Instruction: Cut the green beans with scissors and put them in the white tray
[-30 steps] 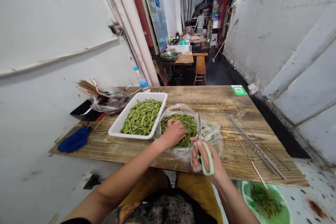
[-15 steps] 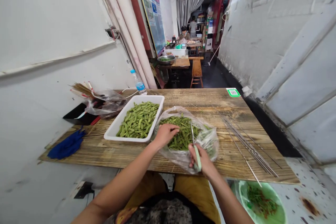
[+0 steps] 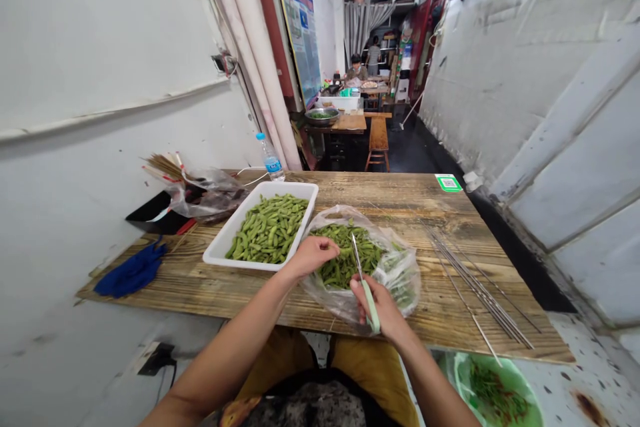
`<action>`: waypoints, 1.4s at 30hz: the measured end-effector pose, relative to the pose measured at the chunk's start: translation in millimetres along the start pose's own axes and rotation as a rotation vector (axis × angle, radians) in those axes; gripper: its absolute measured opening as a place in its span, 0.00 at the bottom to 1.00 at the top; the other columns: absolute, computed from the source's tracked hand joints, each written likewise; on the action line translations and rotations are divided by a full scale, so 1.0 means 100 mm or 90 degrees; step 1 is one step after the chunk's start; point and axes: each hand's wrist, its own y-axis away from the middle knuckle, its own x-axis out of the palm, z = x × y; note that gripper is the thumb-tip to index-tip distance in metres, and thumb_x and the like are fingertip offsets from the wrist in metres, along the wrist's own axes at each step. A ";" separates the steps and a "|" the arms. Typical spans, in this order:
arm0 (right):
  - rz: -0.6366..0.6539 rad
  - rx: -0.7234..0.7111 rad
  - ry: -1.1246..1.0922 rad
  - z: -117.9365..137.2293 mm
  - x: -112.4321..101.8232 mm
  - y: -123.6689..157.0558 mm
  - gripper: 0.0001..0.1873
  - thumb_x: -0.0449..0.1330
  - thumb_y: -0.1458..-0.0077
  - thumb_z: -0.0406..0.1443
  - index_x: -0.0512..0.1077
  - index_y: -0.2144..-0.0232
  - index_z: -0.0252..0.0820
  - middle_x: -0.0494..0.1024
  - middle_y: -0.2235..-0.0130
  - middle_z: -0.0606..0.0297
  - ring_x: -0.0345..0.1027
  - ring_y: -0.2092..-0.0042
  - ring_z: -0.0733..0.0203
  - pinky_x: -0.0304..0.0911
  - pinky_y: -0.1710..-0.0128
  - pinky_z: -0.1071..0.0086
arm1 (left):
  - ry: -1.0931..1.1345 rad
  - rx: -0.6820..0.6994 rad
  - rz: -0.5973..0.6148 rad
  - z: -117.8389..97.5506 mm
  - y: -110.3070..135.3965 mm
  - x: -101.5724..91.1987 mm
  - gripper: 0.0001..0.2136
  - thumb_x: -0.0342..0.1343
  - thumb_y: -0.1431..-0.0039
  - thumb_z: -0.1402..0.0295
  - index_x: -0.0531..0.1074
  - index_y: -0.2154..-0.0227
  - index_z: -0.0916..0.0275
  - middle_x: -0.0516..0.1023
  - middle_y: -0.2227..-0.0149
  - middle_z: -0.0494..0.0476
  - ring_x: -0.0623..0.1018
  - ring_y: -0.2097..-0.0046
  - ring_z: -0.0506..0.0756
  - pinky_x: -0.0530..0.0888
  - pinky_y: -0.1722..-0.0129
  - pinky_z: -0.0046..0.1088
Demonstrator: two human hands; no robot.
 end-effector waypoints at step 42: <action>-0.058 0.052 -0.098 -0.02 -0.09 0.06 0.23 0.60 0.55 0.54 0.63 0.69 0.43 0.64 0.82 0.78 0.55 0.86 0.72 0.55 0.90 0.78 | -0.203 0.073 -0.071 0.11 -0.09 0.18 0.08 0.46 0.50 0.76 0.70 0.71 0.64 0.76 0.73 0.53 0.72 0.71 0.50 0.66 0.69 0.24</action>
